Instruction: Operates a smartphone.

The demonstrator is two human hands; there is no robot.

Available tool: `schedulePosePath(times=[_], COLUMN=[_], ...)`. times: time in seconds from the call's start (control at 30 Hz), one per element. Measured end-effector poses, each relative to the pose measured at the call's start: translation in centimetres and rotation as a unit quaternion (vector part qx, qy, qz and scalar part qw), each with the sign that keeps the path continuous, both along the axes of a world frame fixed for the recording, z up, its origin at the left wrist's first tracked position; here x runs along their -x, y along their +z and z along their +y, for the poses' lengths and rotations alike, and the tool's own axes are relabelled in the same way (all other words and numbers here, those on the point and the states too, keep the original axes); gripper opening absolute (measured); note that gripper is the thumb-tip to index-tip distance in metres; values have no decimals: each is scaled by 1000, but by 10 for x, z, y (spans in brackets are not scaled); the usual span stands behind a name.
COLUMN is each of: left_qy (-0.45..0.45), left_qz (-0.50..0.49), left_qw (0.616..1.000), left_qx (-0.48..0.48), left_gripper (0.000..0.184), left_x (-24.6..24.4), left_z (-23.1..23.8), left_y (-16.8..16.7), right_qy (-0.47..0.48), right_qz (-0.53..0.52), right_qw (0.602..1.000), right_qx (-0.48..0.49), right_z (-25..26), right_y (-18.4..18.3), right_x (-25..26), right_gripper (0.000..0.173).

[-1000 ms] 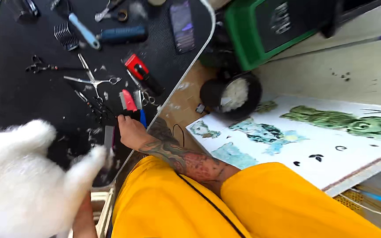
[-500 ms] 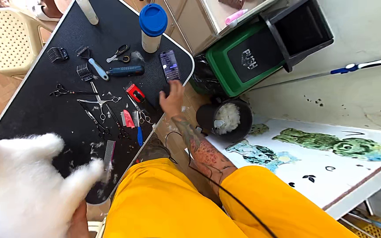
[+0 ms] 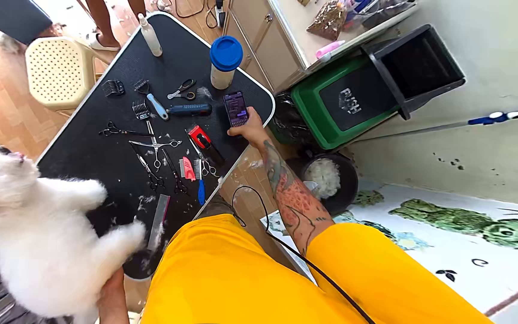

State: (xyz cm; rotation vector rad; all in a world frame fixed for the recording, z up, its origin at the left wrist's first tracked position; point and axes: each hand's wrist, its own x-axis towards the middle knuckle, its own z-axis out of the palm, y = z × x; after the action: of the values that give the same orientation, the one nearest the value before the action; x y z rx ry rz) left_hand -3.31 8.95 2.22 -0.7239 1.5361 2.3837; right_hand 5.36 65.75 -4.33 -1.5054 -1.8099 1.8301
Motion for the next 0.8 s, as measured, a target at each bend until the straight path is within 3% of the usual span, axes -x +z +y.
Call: schedulePosePath(times=[0.03, 0.1, 0.2, 0.33, 0.43, 0.6, 0.8], left_qy=[13, 44, 55, 45, 40, 56, 64], left_qz=[1, -7, 0, 0, 8, 15, 20], left_qw=[1000, 999, 998, 999, 999, 998, 997], left_qx=[4, 5, -8, -12, -23, -19, -23], left_gripper=[43, 41, 42, 40, 38, 41, 41], left_x=[-1, -1, 2, 5, 7, 5, 5], left_z=[-8, -11, -12, -12, -6, -1, -5], left_y=[-4, -7, -13, -14, -8, -6, -11], right_qy=[-4, 14, 56, 113, 127, 74, 37], right_qz=[96, 273, 443, 445, 415, 398, 443], right_qw=[993, 942, 850, 848, 868, 882, 855], right_qx=[74, 196, 279, 263, 239, 241, 267], right_z=[-11, -31, -54, -71, -77, -80, -79], right_y=[13, 35, 58, 93, 109, 119, 128], right_x=[-6, -19, -19, -7, -3, -2, -4], right_gripper=[93, 90, 108, 115, 112, 62, 63])
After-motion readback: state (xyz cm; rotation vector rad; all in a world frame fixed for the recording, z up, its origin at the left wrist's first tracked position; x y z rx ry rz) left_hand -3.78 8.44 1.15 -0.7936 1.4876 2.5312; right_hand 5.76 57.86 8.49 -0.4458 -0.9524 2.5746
